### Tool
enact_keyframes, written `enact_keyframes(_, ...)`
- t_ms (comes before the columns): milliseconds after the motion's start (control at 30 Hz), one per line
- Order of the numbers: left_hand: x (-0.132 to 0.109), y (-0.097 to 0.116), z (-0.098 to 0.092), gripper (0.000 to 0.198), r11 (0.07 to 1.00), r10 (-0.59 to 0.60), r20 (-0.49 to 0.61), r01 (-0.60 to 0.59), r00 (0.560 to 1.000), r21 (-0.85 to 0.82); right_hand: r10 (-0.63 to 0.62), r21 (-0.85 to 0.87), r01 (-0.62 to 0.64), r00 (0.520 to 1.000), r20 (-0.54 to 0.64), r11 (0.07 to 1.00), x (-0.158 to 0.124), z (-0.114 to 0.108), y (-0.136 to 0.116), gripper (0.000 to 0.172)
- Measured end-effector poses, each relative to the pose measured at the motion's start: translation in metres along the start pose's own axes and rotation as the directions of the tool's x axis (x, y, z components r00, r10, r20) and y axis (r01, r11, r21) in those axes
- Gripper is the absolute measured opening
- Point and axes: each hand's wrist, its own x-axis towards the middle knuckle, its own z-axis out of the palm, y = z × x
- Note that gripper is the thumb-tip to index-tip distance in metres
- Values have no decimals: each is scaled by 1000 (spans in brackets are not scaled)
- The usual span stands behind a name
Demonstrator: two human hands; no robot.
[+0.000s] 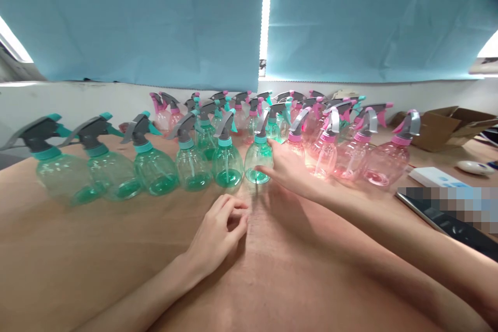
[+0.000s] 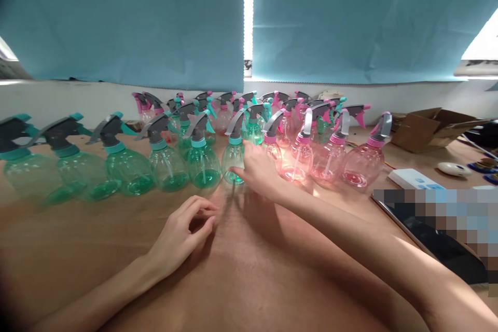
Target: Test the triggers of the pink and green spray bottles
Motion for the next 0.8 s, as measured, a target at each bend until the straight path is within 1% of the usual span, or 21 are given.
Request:
enact_keyframes(333,1,1,0,12,999,-48,-15,49,999,14,-59,-4,59,998,21,998,-8,-4,6,76)
enact_keyframes(433,5,-1,0,15,997,-77,-24,77,997,18,-87,50,86,996,7,995,-12,-4,9,77)
enact_keyframes(533,17,2,-2,28,990,-110,-59,115,992,77,-135,141,140,990,-44,980,-16,-8,12,76)
enact_keyframes(600,32,10,-5,39,978,-118,-85,130,989,161,-165,193,181,981,-98,964,-22,-17,16,68)
enact_keyframes(667,51,23,-8,48,961,-114,-110,138,987,240,-169,210,200,973,-156,957,-30,-30,22,51)
enact_keyframes(700,60,30,-9,55,948,-112,-123,143,986,284,-145,197,180,973,-179,964,-34,-38,26,38)
enact_keyframes(733,70,38,-9,64,931,-120,-118,153,986,332,-95,170,130,976,-197,977,-39,-45,30,28)
enact_keyframes(767,79,45,-9,71,907,-136,-112,169,984,385,-38,131,70,972,-232,989,-43,-51,35,27)
enact_keyframes(800,87,51,-8,77,881,-150,-109,183,983,436,15,99,11,967,-255,995,-46,-56,40,29)
